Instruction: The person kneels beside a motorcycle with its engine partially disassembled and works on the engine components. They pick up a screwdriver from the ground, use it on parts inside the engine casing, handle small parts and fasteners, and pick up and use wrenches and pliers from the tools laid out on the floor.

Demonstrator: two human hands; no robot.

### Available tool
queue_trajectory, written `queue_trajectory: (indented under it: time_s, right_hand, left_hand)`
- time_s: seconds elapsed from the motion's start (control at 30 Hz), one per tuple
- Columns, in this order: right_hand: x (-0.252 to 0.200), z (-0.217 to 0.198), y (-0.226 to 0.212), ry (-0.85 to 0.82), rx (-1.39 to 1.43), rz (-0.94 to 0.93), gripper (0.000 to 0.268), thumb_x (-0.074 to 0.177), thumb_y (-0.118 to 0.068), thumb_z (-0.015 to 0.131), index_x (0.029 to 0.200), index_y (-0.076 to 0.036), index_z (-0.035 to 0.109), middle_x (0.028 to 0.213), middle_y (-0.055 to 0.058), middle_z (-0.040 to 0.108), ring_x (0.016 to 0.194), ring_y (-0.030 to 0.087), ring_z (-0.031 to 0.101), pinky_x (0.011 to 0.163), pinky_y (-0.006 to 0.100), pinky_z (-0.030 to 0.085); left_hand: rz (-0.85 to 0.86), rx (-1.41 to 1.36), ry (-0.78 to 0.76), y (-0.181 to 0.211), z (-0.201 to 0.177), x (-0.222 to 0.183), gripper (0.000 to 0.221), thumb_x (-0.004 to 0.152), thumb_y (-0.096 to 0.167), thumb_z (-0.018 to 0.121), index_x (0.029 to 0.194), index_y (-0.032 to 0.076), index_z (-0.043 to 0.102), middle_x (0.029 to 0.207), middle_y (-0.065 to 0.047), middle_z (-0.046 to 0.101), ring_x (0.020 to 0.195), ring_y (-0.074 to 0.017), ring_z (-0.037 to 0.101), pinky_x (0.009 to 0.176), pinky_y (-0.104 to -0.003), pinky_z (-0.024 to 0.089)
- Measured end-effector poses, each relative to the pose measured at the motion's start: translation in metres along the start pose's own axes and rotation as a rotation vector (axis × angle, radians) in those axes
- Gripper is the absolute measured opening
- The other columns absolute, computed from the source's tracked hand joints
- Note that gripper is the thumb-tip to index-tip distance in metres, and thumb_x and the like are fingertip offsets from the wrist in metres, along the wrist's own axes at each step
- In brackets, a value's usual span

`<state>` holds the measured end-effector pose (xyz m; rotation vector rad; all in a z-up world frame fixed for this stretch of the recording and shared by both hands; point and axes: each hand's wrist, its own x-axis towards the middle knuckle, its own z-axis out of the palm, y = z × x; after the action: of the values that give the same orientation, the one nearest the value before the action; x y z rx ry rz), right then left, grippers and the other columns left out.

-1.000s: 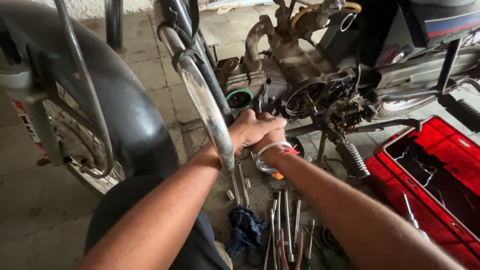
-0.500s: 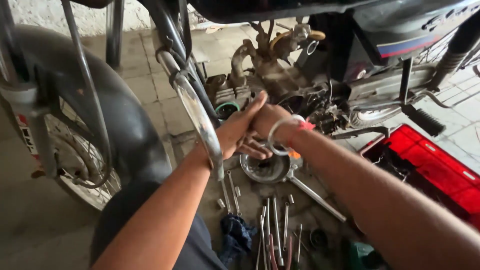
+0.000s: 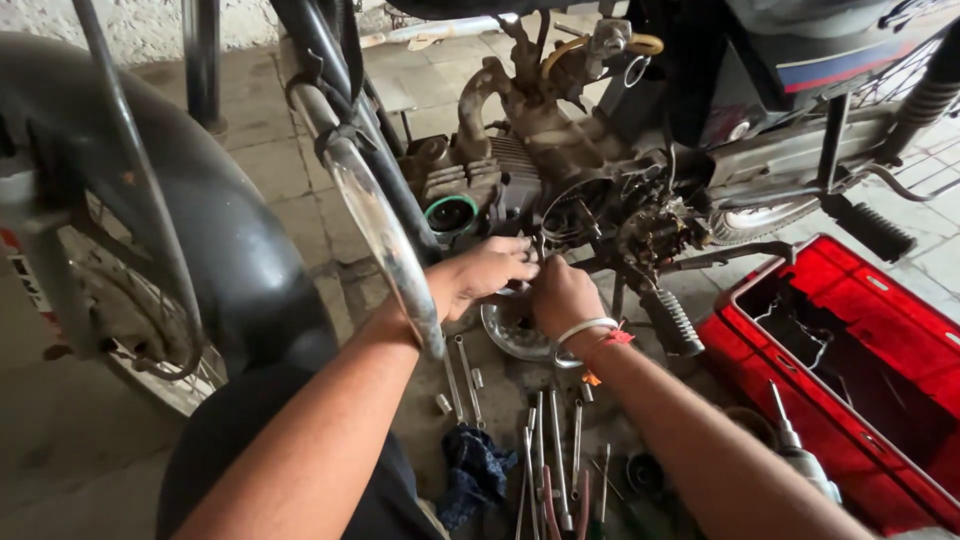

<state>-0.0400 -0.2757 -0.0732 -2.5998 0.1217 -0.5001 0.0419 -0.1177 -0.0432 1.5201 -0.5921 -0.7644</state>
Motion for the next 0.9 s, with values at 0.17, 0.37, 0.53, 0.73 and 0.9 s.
queue_trajectory:
  time_s: [0.17,0.37,0.53,0.73,0.9]
  right_hand:
    - [0.013,0.017,0.005,0.005,0.013,0.010,0.017,0.089,-0.014,0.061,0.098,-0.001,0.056,0.081,0.030,0.068,0.082,0.052,0.064,0.072,0.061,0.050]
    - [0.020,0.021,0.004,0.038,0.007,-0.008,0.021,0.084,-0.012,0.063,0.099,0.001,0.055,0.082,0.030,0.068,0.082,0.053,0.064,0.072,0.061,0.051]
    - [0.021,0.011,-0.006,0.023,0.009,0.022,0.022,0.086,-0.012,0.064,0.103,-0.001,0.056,0.083,0.030,0.068,0.081,0.053,0.065,0.071,0.060,0.052]
    - [0.032,0.013,0.004,0.043,-0.074,-0.095,0.021,0.085,-0.013,0.065,0.102,-0.002,0.058,0.083,0.028,0.068,0.080,0.050,0.066,0.071,0.059,0.052]
    - [0.034,0.012,-0.003,0.022,-0.032,-0.068,0.025,0.082,-0.013,0.066,0.101,0.001,0.057,0.084,0.029,0.068,0.082,0.051,0.065,0.072,0.059,0.052]
  left_hand:
    - [-0.029,0.023,0.027,-0.008,-0.005,0.012,0.080,0.089,0.015,0.064,0.156,-0.004,0.025,0.163,-0.019,0.033,0.149,-0.0262,0.034,0.119,-0.035,0.028]
    - [0.023,0.046,0.020,-0.009,-0.007,0.017,0.084,0.088,0.012,0.062,0.159,-0.003,0.019,0.168,-0.019,0.024,0.156,-0.0255,0.022,0.124,-0.034,0.020]
    - [0.052,0.016,0.034,-0.017,-0.010,0.022,0.084,0.087,0.009,0.061,0.159,-0.003,0.020,0.168,-0.019,0.024,0.157,-0.0249,0.022,0.124,-0.033,0.019]
    - [0.034,0.092,0.068,0.005,-0.003,0.010,0.082,0.085,0.006,0.059,0.158,0.001,0.022,0.166,-0.016,0.031,0.153,-0.0249,0.031,0.121,-0.033,0.025]
    - [-0.056,0.111,0.095,0.007,-0.004,0.008,0.081,0.084,0.006,0.056,0.160,0.012,0.027,0.163,-0.014,0.038,0.147,-0.0262,0.039,0.117,-0.037,0.030]
